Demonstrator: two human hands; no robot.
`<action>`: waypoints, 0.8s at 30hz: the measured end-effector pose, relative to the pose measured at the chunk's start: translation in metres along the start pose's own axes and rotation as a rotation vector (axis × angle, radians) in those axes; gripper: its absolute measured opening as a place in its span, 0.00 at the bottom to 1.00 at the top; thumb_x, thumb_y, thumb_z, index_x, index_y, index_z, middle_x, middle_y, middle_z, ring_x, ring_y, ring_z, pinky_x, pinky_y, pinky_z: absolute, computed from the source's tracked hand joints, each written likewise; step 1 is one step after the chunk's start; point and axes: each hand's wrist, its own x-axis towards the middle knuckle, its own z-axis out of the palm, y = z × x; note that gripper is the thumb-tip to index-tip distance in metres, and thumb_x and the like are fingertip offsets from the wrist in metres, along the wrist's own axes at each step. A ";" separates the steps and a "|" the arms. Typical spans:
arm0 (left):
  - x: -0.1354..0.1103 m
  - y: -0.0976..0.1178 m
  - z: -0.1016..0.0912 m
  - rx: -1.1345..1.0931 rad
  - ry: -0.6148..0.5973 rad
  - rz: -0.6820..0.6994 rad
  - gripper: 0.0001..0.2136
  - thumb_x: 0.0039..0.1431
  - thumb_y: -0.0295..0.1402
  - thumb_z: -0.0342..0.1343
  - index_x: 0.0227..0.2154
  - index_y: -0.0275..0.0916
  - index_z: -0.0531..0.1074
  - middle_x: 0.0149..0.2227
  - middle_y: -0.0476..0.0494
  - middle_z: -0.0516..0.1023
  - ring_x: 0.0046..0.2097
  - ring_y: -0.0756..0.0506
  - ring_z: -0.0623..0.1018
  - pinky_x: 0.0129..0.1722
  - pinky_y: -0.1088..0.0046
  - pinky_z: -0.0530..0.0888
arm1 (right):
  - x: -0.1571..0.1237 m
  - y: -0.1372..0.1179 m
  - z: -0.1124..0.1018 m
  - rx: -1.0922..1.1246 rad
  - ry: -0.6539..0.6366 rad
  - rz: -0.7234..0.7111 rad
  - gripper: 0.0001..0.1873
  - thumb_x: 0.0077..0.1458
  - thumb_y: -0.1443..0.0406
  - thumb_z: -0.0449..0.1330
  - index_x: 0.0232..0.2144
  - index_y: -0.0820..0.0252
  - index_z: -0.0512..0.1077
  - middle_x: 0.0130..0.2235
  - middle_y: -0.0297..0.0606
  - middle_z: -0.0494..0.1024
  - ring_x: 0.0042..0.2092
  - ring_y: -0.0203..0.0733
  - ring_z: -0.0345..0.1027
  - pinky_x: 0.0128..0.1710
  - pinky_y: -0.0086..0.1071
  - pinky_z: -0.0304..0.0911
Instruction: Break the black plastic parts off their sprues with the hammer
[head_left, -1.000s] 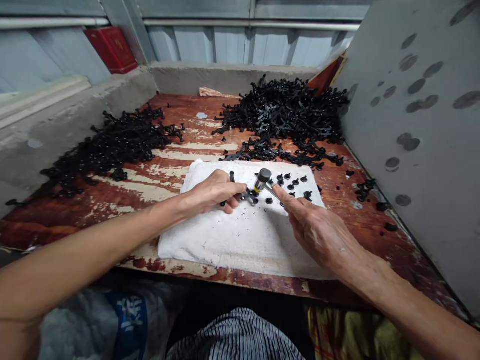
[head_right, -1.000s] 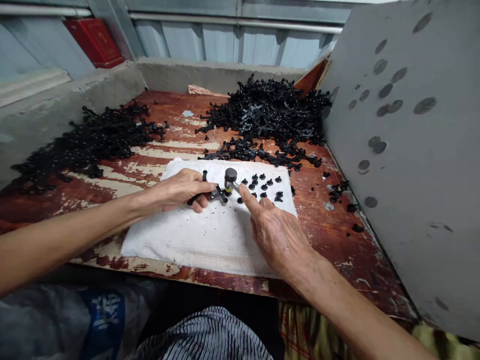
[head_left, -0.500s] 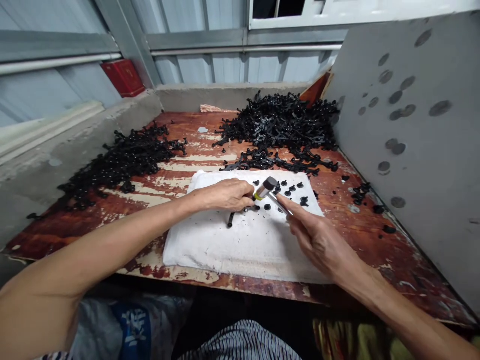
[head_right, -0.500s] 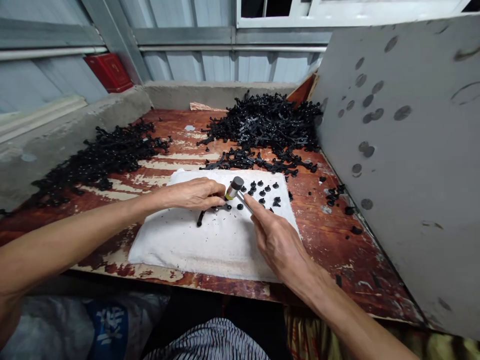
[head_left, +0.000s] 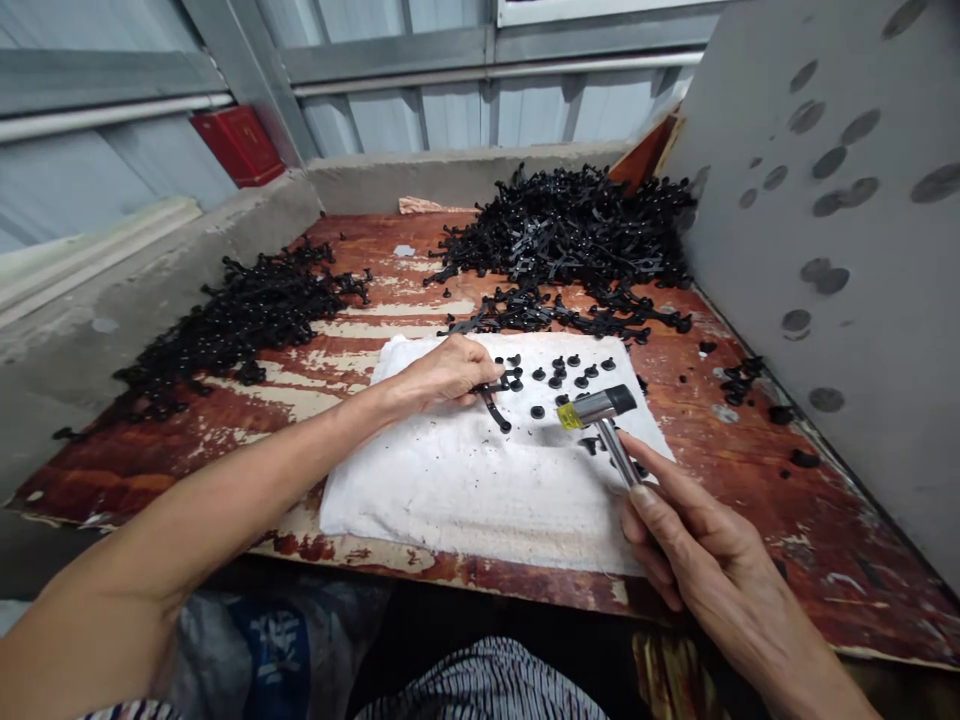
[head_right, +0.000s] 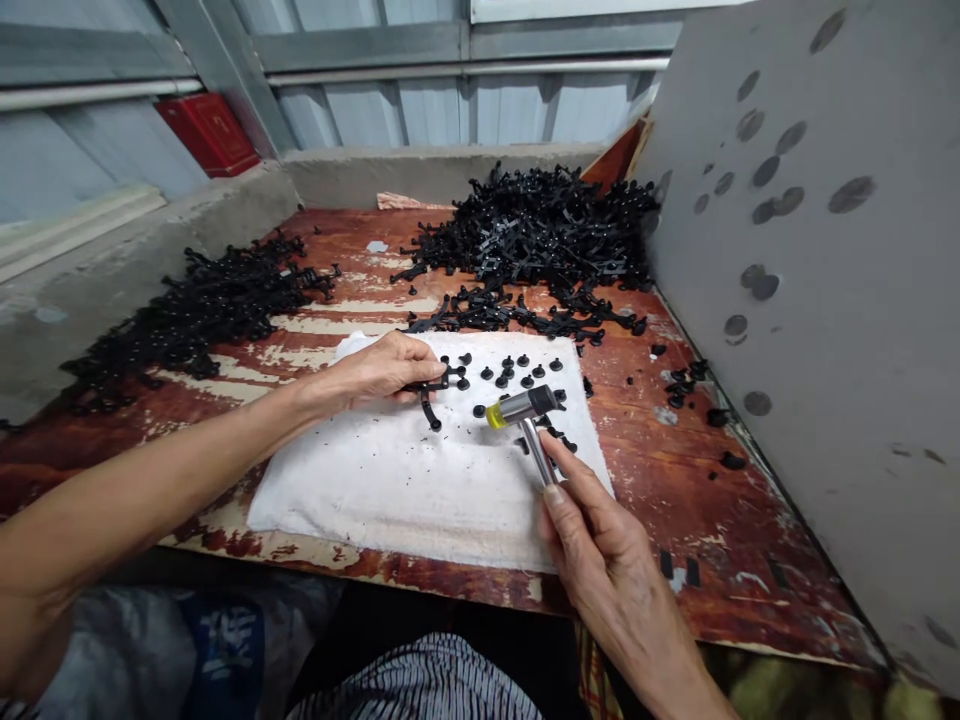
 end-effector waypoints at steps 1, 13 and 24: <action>0.000 0.000 0.001 -0.036 -0.009 -0.011 0.12 0.58 0.29 0.53 0.19 0.36 0.66 0.17 0.51 0.68 0.15 0.57 0.61 0.15 0.78 0.52 | 0.000 0.000 0.000 0.008 -0.002 0.000 0.27 0.60 0.55 0.54 0.59 0.54 0.64 0.22 0.29 0.66 0.16 0.30 0.50 0.12 0.25 0.47; -0.002 0.003 0.003 -0.150 -0.012 -0.091 0.13 0.61 0.26 0.52 0.20 0.34 0.66 0.21 0.47 0.74 0.13 0.60 0.61 0.14 0.79 0.52 | -0.002 0.006 0.001 0.087 -0.014 0.014 0.25 0.60 0.55 0.54 0.58 0.50 0.65 0.21 0.25 0.62 0.16 0.29 0.48 0.12 0.24 0.47; -0.002 0.003 0.005 -0.130 -0.002 -0.096 0.13 0.61 0.26 0.52 0.20 0.34 0.66 0.21 0.47 0.74 0.13 0.59 0.61 0.14 0.78 0.53 | -0.001 0.007 -0.001 0.097 -0.017 0.021 0.24 0.60 0.56 0.55 0.58 0.48 0.66 0.21 0.27 0.64 0.16 0.28 0.49 0.12 0.23 0.47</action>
